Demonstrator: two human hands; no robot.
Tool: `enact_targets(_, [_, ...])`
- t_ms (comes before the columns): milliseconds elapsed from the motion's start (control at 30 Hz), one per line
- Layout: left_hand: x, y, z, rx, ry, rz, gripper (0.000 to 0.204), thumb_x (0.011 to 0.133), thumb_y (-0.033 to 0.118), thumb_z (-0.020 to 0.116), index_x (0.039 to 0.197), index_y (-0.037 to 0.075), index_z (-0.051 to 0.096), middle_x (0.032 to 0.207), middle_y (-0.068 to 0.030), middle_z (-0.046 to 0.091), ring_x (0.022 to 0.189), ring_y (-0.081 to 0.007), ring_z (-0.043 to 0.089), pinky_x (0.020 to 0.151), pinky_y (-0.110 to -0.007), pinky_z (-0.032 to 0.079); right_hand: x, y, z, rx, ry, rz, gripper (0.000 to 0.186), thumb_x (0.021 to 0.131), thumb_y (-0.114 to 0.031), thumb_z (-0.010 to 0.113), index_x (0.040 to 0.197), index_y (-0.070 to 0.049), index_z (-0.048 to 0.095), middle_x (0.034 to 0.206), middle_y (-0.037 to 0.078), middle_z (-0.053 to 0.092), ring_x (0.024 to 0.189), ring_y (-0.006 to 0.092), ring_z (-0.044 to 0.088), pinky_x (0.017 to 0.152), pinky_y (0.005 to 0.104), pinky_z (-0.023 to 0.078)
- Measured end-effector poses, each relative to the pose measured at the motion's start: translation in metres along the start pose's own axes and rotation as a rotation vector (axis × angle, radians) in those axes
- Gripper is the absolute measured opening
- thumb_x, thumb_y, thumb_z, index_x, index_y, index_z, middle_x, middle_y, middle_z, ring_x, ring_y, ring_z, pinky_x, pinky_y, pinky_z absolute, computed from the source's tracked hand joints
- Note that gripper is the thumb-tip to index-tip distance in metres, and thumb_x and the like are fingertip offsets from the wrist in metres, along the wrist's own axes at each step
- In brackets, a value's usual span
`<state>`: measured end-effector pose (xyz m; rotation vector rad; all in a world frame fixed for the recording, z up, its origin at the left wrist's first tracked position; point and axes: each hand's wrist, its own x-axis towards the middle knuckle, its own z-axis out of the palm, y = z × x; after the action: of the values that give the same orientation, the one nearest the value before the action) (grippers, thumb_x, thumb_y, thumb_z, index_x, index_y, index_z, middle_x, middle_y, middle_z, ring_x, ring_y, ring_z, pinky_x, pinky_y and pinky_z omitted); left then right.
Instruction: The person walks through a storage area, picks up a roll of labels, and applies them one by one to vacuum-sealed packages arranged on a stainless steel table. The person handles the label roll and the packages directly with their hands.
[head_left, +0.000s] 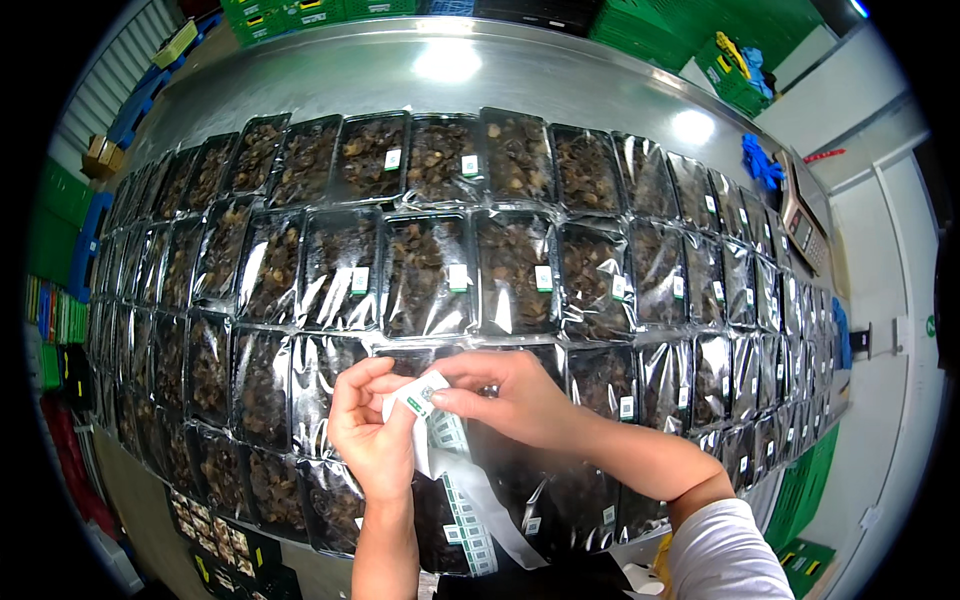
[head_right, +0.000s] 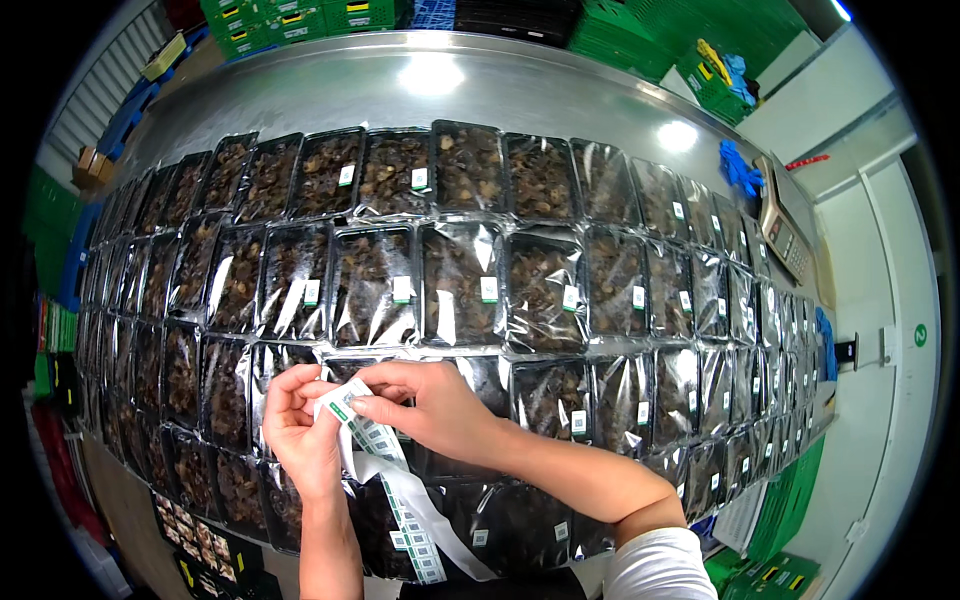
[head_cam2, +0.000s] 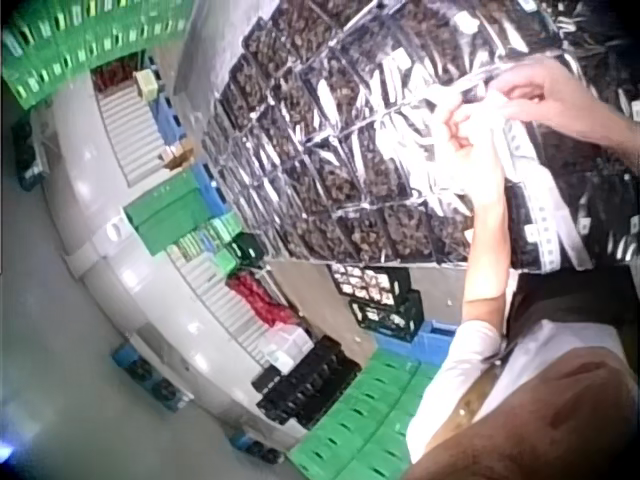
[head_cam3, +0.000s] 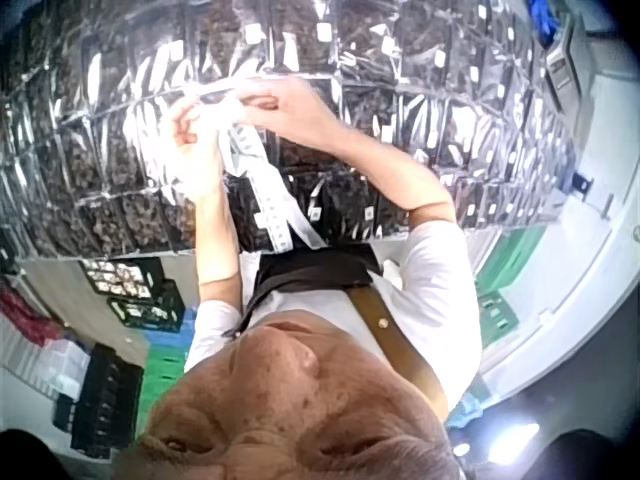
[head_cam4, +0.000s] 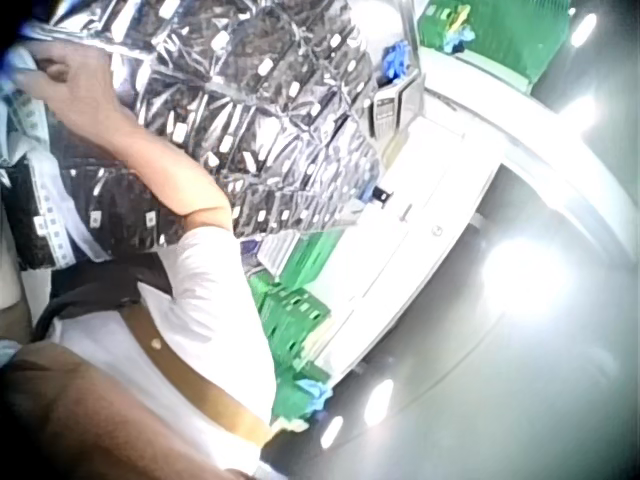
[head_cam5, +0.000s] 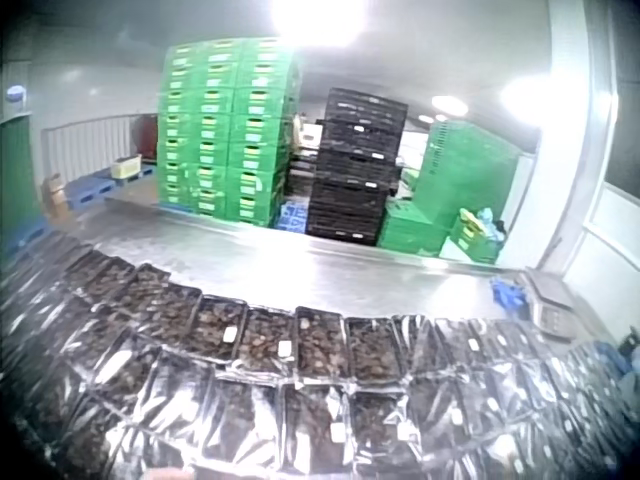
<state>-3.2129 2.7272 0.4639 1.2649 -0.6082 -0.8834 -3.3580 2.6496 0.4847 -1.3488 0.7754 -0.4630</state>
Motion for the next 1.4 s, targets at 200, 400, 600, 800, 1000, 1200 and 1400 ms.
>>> enact_targets(200, [-0.007, -0.01, 0.021, 0.012, -0.071, -0.085, 0.024, 0.077, -0.008, 0.067, 0.099, -0.001, 0.058, 0.076, -0.0028, 0.064, 0.067, -0.0039, 0.057, 0.06, -0.016, 0.044, -0.02, 0.004, -0.013, -0.245, 0.233, -0.254, 0.025, 0.083, -0.014, 0.07, 0.103, -0.001, 0.066, 0.087, 0.01, 0.066, 0.078, 0.0162, 0.064, 0.072, 0.0273, 0.049])
enact_targets(400, [-0.01, -0.019, 0.031, 0.133, -0.155, -0.131, 0.01, 0.079, -0.006, 0.064, 0.087, -0.001, 0.062, 0.076, -0.0001, 0.062, 0.069, -0.0039, 0.056, 0.064, -0.018, 0.045, 0.015, -0.002, -0.081, -0.432, 0.374, -0.501, 0.009, 0.083, -0.01, 0.063, 0.091, -0.005, 0.063, 0.092, 0.008, 0.065, 0.083, 0.0243, 0.063, 0.074, 0.0324, 0.05])
enact_targets(600, [-0.016, -0.024, 0.063, 0.072, -0.094, -0.133, 0.012, 0.079, -0.009, 0.06, 0.088, 0.0, 0.06, 0.077, 0.0011, 0.059, 0.071, -0.0042, 0.054, 0.066, -0.019, 0.044, 0.122, 0.021, -0.245, -1.224, 0.494, -0.439, 0.022, 0.08, -0.019, 0.054, 0.094, -0.002, 0.057, 0.126, 0.016, 0.052, 0.12, 0.0331, 0.045, 0.099, 0.0453, 0.037])
enact_targets(800, [-0.019, -0.033, 0.077, 0.091, -0.084, -0.094, 0.011, 0.079, -0.008, 0.06, 0.087, 0.0, 0.06, 0.083, -0.0021, 0.061, 0.073, -0.0054, 0.055, 0.066, -0.019, 0.045, 0.182, 0.052, -0.259, -1.387, 0.47, -0.353, 0.025, 0.079, -0.021, 0.057, 0.098, -0.006, 0.06, 0.121, 0.01, 0.054, 0.119, 0.029, 0.045, 0.097, 0.0446, 0.036])
enact_targets(1000, [-0.022, -0.036, 0.093, 0.05, -0.057, -0.043, 0.014, 0.081, 0.001, 0.067, 0.093, -0.001, 0.06, 0.088, -0.0074, 0.066, 0.073, -0.0066, 0.059, 0.066, -0.019, 0.047, 0.147, 0.059, -0.241, -1.188, 0.773, -0.516, 0.038, 0.085, -0.016, 0.054, 0.12, -0.001, 0.051, 0.121, 0.017, 0.052, 0.119, 0.0333, 0.044, 0.1, 0.0438, 0.035])
enact_targets(1200, [-0.021, -0.029, 0.104, 0.081, -0.017, -0.04, 0.029, 0.078, -0.013, 0.06, 0.105, -0.002, 0.057, 0.089, -0.0104, 0.067, 0.078, -0.0103, 0.064, 0.07, -0.021, 0.051, 0.016, 0.048, -0.139, 0.114, -0.003, 0.053, 0.039, 0.093, -0.036, 0.057, 0.107, -0.001, 0.064, 0.09, 0.007, 0.068, 0.081, 0.0122, 0.062, 0.074, 0.0308, 0.05])
enact_targets(1400, [-0.023, -0.032, 0.118, 0.067, -0.021, -0.043, 0.026, 0.078, -0.009, 0.065, 0.1, 0.0, 0.057, 0.075, 0.0007, 0.061, 0.066, -0.0025, 0.055, 0.061, -0.015, 0.043, -0.047, 0.022, -0.109, 0.092, 0.093, -0.083, 0.022, 0.087, -0.011, 0.065, 0.106, 0.0, 0.066, 0.093, 0.008, 0.068, 0.083, 0.0139, 0.064, 0.074, 0.0285, 0.051])
